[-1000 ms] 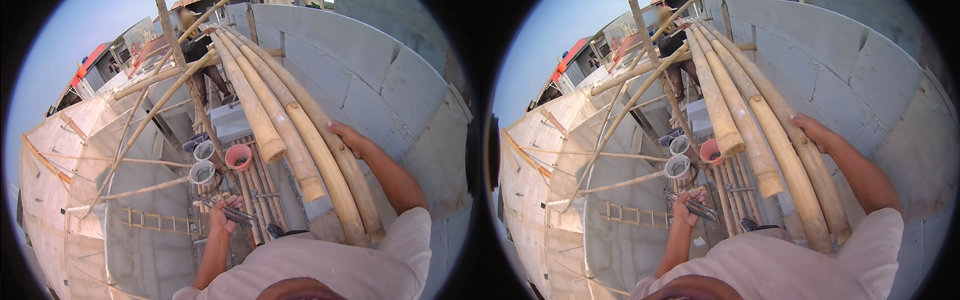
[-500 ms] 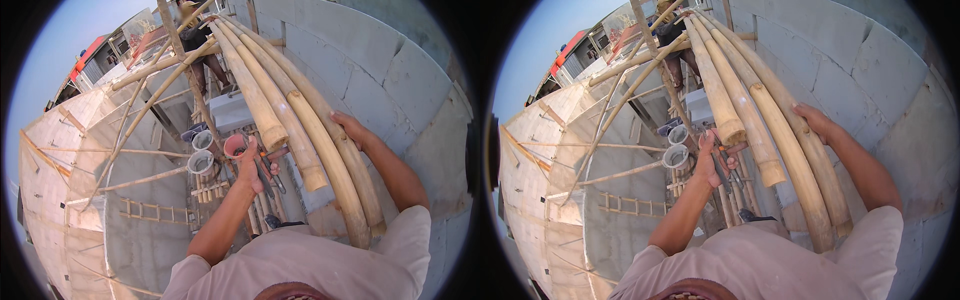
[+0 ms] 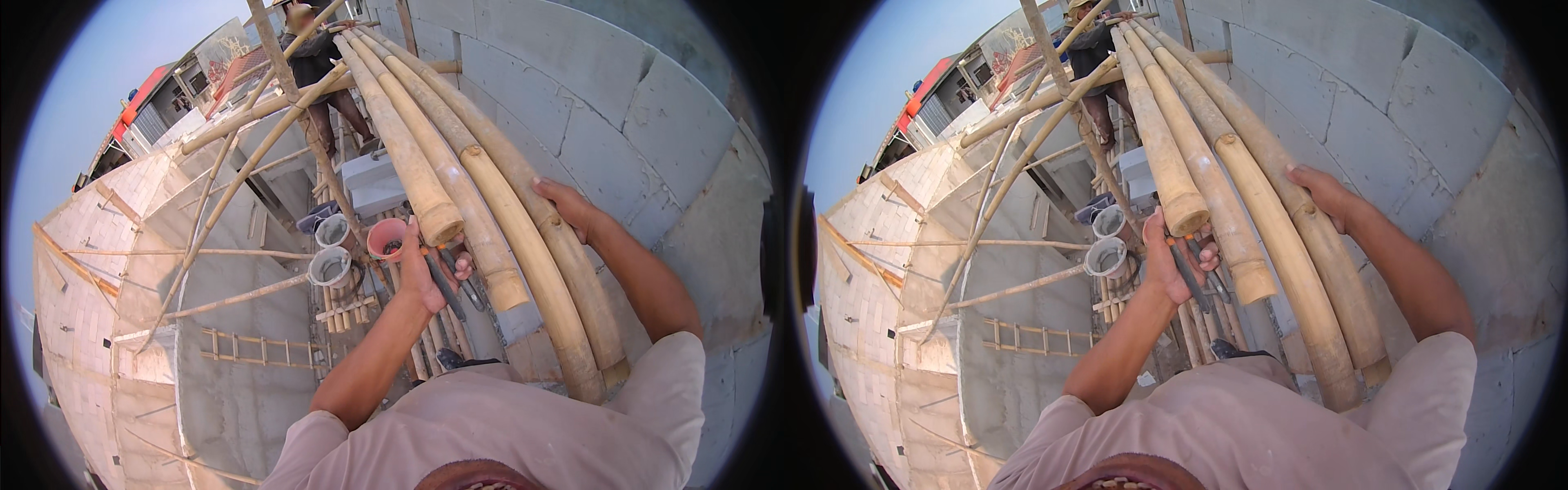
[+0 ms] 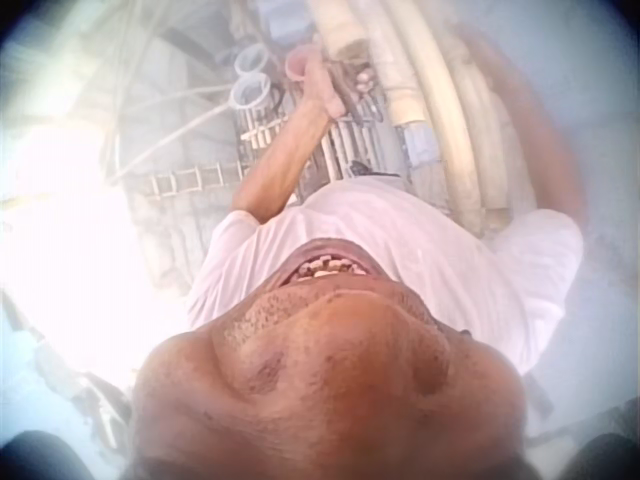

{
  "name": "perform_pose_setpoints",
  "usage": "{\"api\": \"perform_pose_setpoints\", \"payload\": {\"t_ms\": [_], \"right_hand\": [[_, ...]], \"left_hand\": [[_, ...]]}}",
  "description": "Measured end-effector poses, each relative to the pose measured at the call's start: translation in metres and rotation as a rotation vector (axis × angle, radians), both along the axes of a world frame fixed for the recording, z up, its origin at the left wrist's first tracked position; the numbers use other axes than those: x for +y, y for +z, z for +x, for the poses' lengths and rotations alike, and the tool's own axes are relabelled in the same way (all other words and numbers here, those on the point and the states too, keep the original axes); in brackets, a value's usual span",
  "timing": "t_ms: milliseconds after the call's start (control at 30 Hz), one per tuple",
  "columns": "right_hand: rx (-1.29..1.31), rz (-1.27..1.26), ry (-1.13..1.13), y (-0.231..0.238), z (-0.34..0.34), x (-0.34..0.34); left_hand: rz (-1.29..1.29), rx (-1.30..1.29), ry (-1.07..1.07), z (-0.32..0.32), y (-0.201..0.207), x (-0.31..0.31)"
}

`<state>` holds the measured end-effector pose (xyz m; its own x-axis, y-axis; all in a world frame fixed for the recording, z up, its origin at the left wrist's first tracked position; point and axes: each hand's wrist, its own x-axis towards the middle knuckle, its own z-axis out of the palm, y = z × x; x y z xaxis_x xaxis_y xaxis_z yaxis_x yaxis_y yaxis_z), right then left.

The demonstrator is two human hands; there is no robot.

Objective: The person measures a white building block using a tape measure and then proceeds to secure bamboo poles to an existing structure using wire and a pair of pliers.

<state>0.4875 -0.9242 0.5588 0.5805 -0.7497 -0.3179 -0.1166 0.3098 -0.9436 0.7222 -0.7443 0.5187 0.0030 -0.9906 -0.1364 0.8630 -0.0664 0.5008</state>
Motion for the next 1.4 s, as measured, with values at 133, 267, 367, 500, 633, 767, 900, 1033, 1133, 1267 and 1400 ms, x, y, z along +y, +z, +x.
{"api": "perform_pose_setpoints", "payload": {"t_ms": [133, 267, 367, 500, 633, 767, 900, 1033, 1133, 1267, 1400], "right_hand": [[-0.015, 0.047, 0.025, -0.003, -0.002, -0.001], [0.026, -0.013, -0.014, -0.001, 0.000, 0.007], [0.058, -0.021, -0.034, 0.007, 0.003, 0.013], [0.079, -0.064, -0.024, 0.006, 0.005, 0.014], [0.105, -0.127, -0.021, -0.003, 0.003, 0.005], [0.128, -0.012, -0.001, 0.008, 0.004, 0.010], [0.078, -0.023, -0.019, 0.010, -0.002, 0.022], [0.074, -0.072, -0.023, 0.007, -0.001, 0.020], [0.095, 0.028, 0.041, -0.002, -0.005, 0.003], [0.097, 0.027, 0.012, -0.001, 0.003, 0.005], [0.098, 0.007, -0.009, -0.001, 0.003, -0.005]], "left_hand": [[0.059, -0.028, 0.008, 0.001, 0.003, -0.001], [0.080, -0.060, 0.014, 0.003, 0.007, -0.002], [0.087, -0.064, 0.031, 0.003, 0.006, -0.001], [0.080, -0.042, 0.039, 0.004, -0.001, -0.003], [0.042, -0.042, 0.020, 0.002, 0.000, -0.004], [0.076, -0.025, 0.048, 0.004, -0.001, -0.001], [0.081, -0.035, 0.035, 0.002, 0.001, -0.004], [0.053, -0.015, 0.027, 0.005, -0.001, -0.003], [0.082, -0.015, 0.031, 0.003, -0.004, -0.001], [0.192, 0.004, 0.077, 0.010, -0.020, 0.007], [0.182, 0.054, 0.059, 0.032, -0.050, 0.031]]}}
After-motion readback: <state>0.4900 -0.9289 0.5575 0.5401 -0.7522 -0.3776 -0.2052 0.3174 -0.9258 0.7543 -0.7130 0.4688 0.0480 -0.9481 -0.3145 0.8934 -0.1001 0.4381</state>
